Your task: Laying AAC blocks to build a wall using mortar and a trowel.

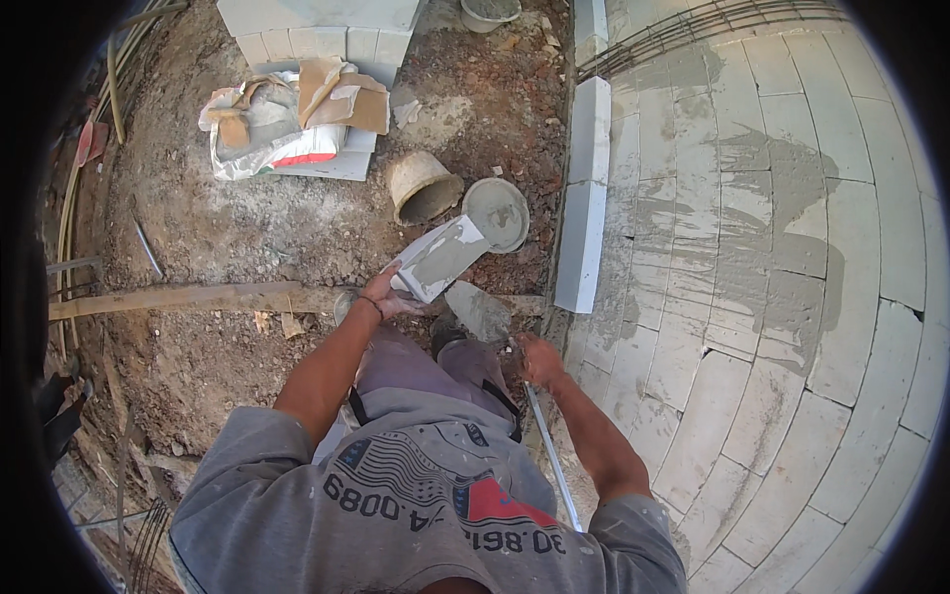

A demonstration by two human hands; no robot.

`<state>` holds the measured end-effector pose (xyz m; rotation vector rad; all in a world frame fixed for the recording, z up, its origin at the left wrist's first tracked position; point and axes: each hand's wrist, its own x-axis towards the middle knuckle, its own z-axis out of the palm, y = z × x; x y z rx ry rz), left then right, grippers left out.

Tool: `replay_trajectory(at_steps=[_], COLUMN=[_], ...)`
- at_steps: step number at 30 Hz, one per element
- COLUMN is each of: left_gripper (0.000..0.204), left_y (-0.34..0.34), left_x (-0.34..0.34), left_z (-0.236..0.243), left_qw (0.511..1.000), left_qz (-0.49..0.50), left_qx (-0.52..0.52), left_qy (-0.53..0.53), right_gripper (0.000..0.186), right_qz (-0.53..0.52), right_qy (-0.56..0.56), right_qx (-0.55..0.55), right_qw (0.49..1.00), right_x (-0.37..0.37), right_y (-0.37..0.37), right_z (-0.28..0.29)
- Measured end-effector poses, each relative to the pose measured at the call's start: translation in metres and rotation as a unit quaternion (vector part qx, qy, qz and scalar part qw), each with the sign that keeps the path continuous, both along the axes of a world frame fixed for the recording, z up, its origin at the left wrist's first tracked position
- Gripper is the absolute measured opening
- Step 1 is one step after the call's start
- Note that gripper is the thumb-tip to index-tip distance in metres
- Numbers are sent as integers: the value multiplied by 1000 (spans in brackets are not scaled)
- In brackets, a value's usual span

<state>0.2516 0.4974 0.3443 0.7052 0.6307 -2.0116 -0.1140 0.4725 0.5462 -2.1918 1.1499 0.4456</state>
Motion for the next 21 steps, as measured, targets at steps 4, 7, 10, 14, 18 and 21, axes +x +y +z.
replay_trajectory(at_steps=[4,7,10,14,18,21], left_gripper=[76,73,68,56,59,57], left_y=[-5,3,5,0,3,-3], left_x=[2,3,-2,-8,-5,-4], left_z=[10,10,9,24,37,31], left_qw=[996,997,998,999,998,999], left_qz=[-5,13,29,12,17,5], left_qx=[75,48,47,22,34,28], left_qy=[43,55,22,-30,-46,-42], right_gripper=[44,32,26,28,32,33], right_qz=[-9,28,20,-52,-81,-52], right_qy=[-27,-51,38,79,98,-22], right_qx=[-33,-63,-33,-66,-100,-133], right_qw=[999,996,999,993,987,990], right_x=[56,110,150,154,128,79], right_y=[-17,-29,-50,-108,-139,-122], right_z=[9,5,-1,-23,-17,-33])
